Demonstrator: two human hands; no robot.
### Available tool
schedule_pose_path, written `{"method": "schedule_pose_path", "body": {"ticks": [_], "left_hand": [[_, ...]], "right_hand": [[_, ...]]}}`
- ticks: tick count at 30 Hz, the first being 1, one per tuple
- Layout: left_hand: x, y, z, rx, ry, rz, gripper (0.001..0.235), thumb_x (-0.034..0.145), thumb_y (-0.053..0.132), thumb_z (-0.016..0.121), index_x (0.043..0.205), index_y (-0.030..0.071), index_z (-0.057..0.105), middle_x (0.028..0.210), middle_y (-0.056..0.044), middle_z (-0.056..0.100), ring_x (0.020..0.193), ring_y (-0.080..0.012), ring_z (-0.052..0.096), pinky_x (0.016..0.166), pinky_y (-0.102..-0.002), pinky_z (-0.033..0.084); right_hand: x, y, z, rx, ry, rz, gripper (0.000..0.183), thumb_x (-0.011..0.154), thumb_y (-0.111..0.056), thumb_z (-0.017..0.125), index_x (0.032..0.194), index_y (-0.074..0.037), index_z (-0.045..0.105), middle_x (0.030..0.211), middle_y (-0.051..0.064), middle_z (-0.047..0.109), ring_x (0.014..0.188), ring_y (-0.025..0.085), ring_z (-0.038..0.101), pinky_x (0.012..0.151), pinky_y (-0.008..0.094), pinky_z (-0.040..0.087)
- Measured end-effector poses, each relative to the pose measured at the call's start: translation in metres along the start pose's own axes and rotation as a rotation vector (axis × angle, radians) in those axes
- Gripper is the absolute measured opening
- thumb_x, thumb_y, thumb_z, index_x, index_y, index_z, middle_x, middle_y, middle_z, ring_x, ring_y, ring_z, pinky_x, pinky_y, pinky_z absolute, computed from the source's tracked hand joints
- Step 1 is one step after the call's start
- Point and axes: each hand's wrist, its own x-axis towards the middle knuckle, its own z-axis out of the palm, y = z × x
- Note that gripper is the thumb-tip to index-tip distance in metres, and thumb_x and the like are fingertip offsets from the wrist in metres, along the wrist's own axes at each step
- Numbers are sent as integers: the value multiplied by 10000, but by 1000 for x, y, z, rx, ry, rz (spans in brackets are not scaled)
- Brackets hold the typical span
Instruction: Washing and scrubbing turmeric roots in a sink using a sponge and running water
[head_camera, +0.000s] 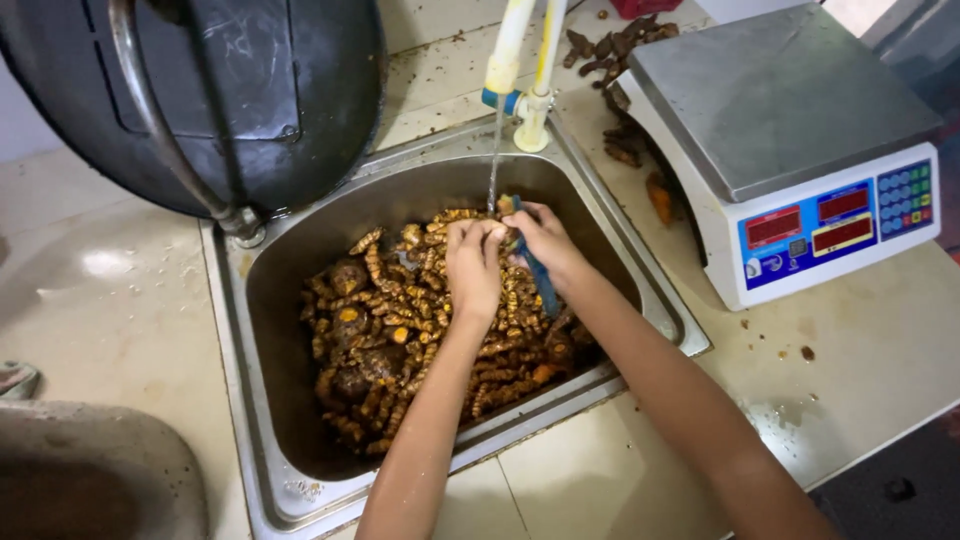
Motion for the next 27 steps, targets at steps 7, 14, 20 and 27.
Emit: {"method": "schedule_pose_path", "body": {"ticks": [7, 14, 20, 27], "left_hand": [[4, -16, 8, -106, 16, 31, 133, 1003, 202, 649, 991, 88, 716, 1034, -67, 575, 1073, -336, 659, 958, -448, 535], [1, -31, 16, -257, -16, -29, 88, 979, 173, 693, 988, 103, 745, 1014, -47, 587, 997, -243, 653, 939, -388, 522], [-4, -32, 31, -426, 10, -69, 75, 983, 172, 694, 1036, 143, 739, 1042, -51, 616, 1016, -241, 677, 907, -375, 551], [16, -53, 34, -844, 112, -329, 151, 1067, 205, 569, 1111, 67, 610, 990, -47, 516, 927, -202, 664, 821, -362, 602]], "right_hand": [[-11, -11, 4, 49, 22, -25, 769, 834, -318, 823, 1464, -91, 446, 1198, 169, 498, 1014, 276, 589, 742, 431, 662], [-3, -11, 0, 19, 69, -21, 821, 815, -305, 822, 1487, -83, 406, 1262, 183, 505, 1055, 269, 576, 795, 385, 651], [12, -10, -16, 40, 101, -41, 698, 811, -314, 835, 1407, -126, 524, 1237, 166, 530, 1024, 275, 602, 752, 391, 674], [-30, -28, 5, -69, -81, -278, 939, 780, -221, 927, 1520, -85, 365, 1263, 190, 480, 972, 241, 627, 747, 328, 646]]}}
